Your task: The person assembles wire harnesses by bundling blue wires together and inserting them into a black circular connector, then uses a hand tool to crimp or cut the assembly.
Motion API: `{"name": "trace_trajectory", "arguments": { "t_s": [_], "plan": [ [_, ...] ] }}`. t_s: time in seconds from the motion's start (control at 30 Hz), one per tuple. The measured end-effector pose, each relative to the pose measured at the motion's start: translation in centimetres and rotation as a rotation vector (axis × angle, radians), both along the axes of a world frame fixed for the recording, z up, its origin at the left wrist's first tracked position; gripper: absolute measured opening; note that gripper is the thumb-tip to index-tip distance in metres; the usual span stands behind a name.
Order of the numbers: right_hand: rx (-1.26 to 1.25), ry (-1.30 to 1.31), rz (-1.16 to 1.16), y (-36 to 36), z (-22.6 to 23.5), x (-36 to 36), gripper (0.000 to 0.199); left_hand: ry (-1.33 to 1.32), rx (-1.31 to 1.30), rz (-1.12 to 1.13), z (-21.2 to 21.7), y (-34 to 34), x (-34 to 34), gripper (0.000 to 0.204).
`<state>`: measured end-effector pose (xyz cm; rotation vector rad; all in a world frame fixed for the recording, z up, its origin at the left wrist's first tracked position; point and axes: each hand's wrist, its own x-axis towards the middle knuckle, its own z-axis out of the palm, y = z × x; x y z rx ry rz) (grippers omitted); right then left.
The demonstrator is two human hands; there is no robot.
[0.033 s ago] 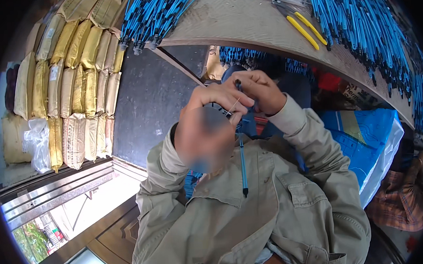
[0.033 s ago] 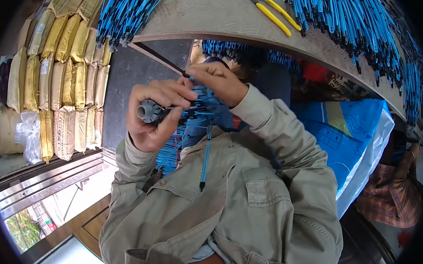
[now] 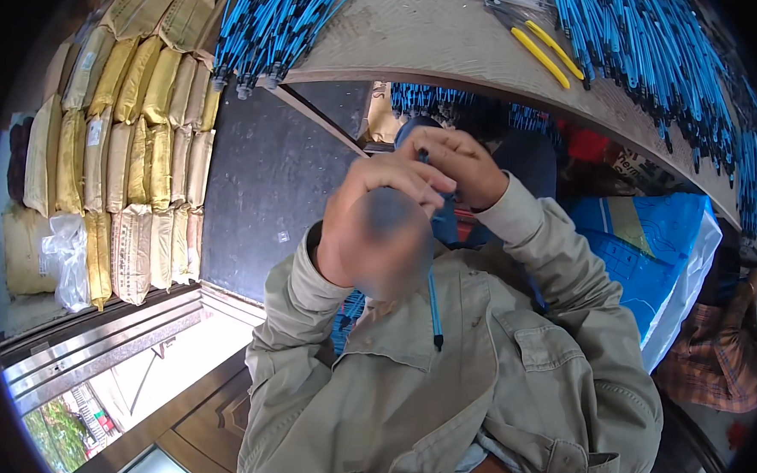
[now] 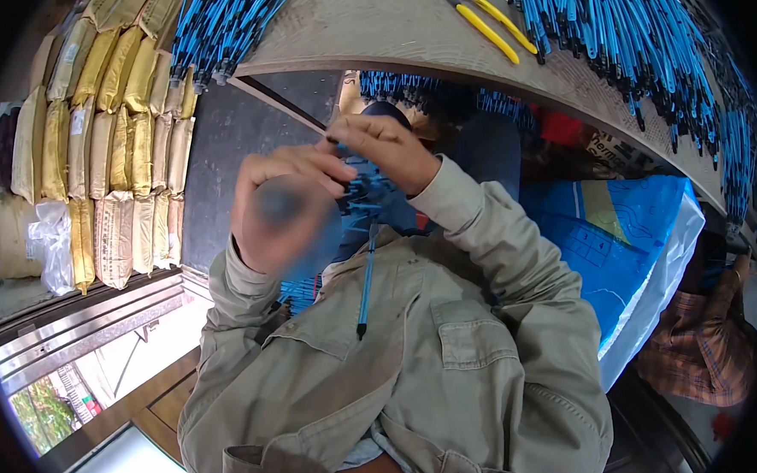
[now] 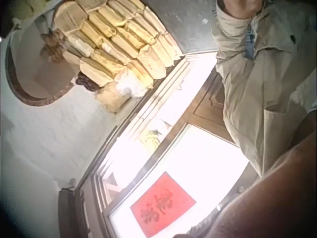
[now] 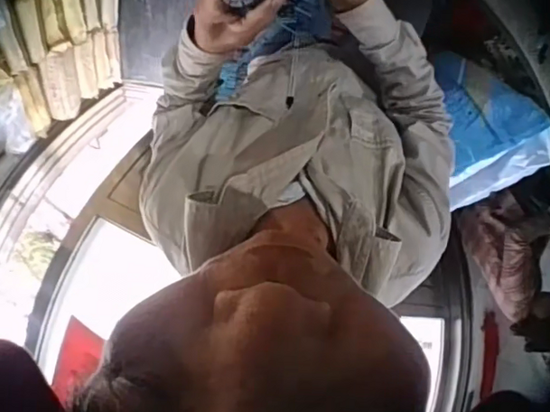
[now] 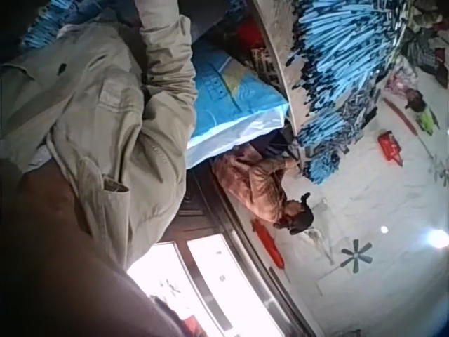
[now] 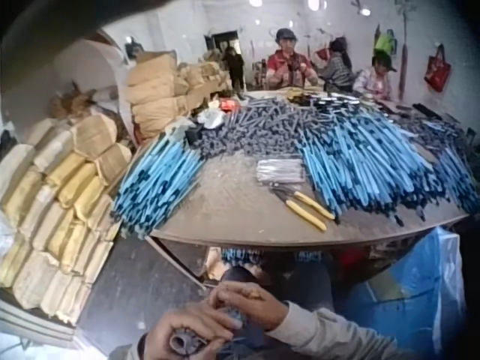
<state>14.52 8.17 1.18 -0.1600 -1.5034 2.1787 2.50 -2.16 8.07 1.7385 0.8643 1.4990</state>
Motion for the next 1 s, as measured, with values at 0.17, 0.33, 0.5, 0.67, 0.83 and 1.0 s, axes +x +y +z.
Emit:
{"name": "trace_trajectory", "arguments": {
  "t_s": [0.17,0.33,0.5,0.67,0.83,1.0],
  "plan": [
    [-0.134,-0.033,0.093,0.1,-1.4,0.4,0.038,0.185,-0.073,-0.148,-0.3,0.4,0.8,0.024],
    [-0.112,0.073,0.033,1.2,-3.7,0.9,0.032,0.553,0.001,-0.119,1.2,1.2,1.2,0.023],
    [0.103,0.026,0.073,1.3,-3.7,1.7,0.021,0.436,0.028,-0.048,-0.8,2.3,0.7,0.028],
    [1.422,-0.523,-1.166,9.7,0.8,6.4,0.02,0.194,-0.123,0.101,-1.8,2.2,0.3,0.026],
    [1.594,-0.996,-1.155,13.3,0.8,7.8,0.016,0.226,-0.182,0.273,-1.9,1.9,0.8,0.025],
    [1.663,-0.961,-1.145,13.3,1.0,7.8,0.02,0.207,-0.203,0.413,-2.1,1.7,1.1,0.025]
  ]
}}
